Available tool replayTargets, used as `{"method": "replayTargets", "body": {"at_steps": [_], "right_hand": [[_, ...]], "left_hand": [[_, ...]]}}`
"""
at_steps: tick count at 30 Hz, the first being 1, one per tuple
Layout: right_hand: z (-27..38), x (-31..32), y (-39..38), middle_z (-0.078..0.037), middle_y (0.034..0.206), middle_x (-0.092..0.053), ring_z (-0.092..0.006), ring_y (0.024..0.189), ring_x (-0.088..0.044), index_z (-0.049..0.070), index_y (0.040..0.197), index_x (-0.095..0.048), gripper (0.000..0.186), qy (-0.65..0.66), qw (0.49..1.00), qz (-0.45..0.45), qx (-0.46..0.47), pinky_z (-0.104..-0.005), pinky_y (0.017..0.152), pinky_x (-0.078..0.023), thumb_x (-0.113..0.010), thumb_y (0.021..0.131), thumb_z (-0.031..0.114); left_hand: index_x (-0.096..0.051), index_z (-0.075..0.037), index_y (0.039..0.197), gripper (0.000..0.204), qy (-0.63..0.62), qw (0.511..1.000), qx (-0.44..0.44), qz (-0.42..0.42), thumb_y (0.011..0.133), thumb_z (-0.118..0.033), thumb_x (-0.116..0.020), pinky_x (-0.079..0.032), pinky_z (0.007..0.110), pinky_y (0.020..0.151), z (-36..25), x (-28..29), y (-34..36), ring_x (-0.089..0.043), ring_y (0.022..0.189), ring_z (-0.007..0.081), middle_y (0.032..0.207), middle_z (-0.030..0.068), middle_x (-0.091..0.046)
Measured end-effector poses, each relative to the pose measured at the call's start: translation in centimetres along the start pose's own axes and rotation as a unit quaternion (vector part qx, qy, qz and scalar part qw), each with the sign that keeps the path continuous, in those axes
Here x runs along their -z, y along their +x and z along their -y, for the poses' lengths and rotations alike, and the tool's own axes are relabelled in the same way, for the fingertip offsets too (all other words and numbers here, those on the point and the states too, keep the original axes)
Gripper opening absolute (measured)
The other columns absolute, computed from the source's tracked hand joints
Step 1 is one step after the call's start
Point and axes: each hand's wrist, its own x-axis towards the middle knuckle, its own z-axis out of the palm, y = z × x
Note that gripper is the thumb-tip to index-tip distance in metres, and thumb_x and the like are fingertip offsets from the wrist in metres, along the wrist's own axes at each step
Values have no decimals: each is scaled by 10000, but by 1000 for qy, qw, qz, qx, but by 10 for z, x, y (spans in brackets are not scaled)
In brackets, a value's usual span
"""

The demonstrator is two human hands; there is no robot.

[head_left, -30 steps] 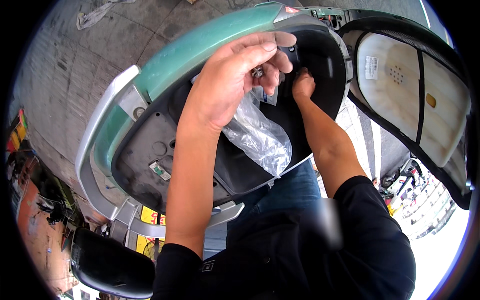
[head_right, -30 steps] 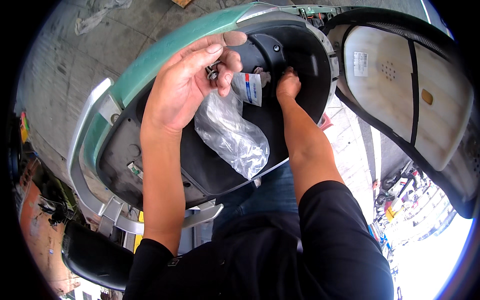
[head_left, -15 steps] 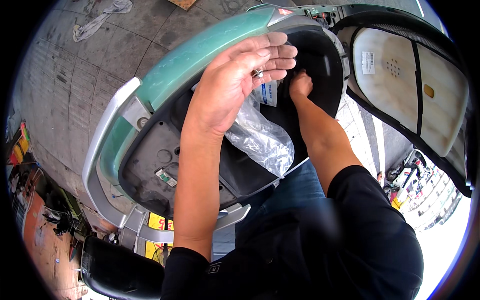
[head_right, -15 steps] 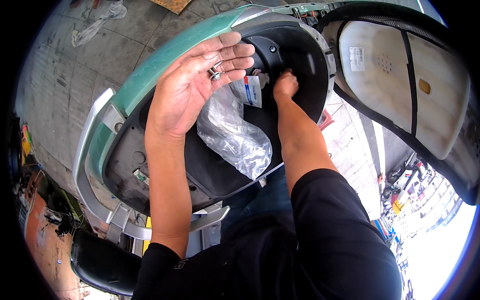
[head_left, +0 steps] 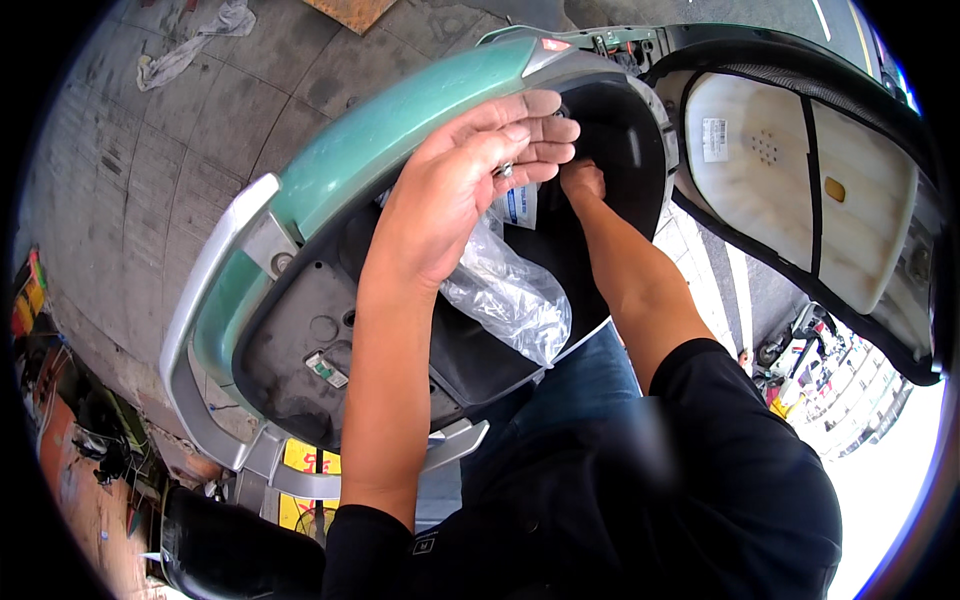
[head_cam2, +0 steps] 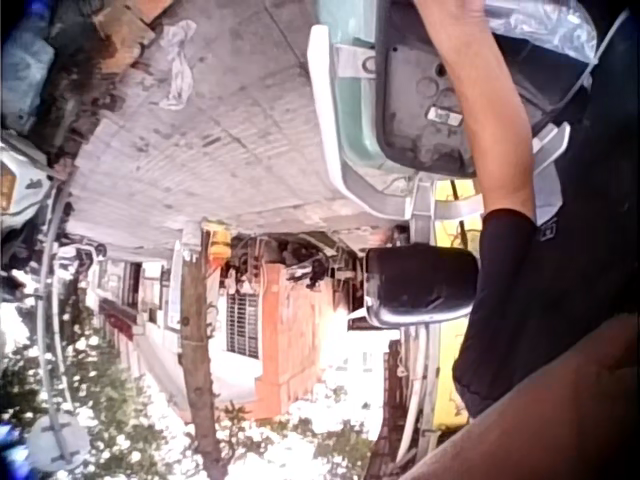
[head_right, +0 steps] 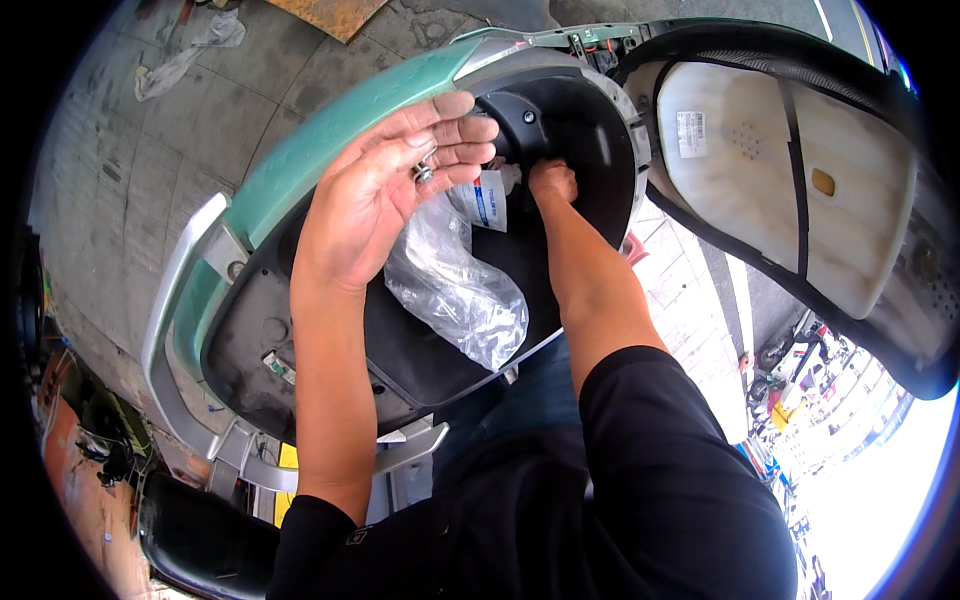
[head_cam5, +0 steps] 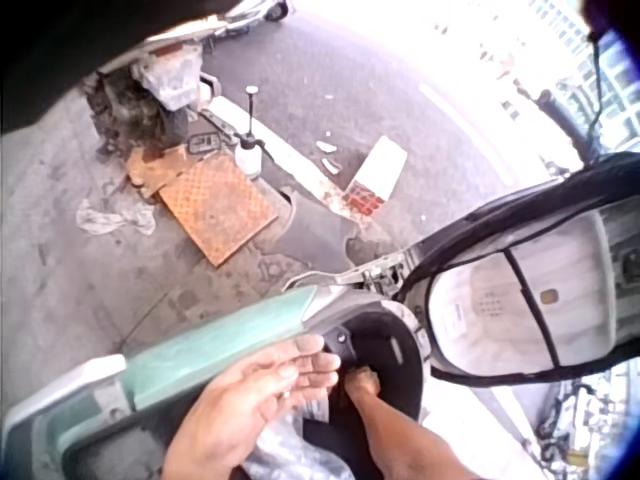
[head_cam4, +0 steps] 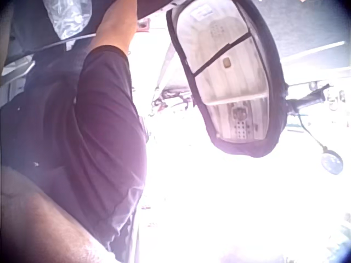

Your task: The person removes items and unscrews bolts from a scooter storage compartment using power drills, detaches the seat from the scooter, and removes the seat cover from the cushion.

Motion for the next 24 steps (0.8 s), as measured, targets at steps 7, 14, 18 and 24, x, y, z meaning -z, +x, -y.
{"method": "replayTargets", "body": {"at_steps": [7,14,18,24], "right_hand": [[8,7,1,-207,1116,-650,-353,1055,-630,-7,1021,-684,453,60,995,39,-70,-424,916,-499,-456,883,359],[-1,-4,18,-202,1080,-664,-318,997,-654,-12,1032,-678,437,87,989,84,-87,-406,843,-524,-469,878,339],[-16,-16,39,-117,806,-676,-220,689,-668,10,917,-661,350,63,979,190,-23,-384,627,-546,-464,918,299],[10,101,-64,-54,655,-565,-165,532,-558,12,868,-592,221,374,816,406,169,-324,528,-467,-580,901,230]], "left_hand": [[-517,82,1231,397,5,1000,7,0,862,-44,-447,-470,379,946,-2,2,1,-601,1083,287,1158,220,-606],[-550,82,1175,391,73,997,11,20,803,13,-452,-473,379,958,1,0,1,-601,1088,285,1185,228,-595],[-585,59,1109,316,58,998,21,0,825,-22,-473,-528,356,856,1,-10,0,-657,957,263,1122,221,-627],[-554,48,1188,378,113,992,49,-23,835,-73,-492,-543,316,777,4,-4,-1,-668,896,218,1148,227,-621]]}}
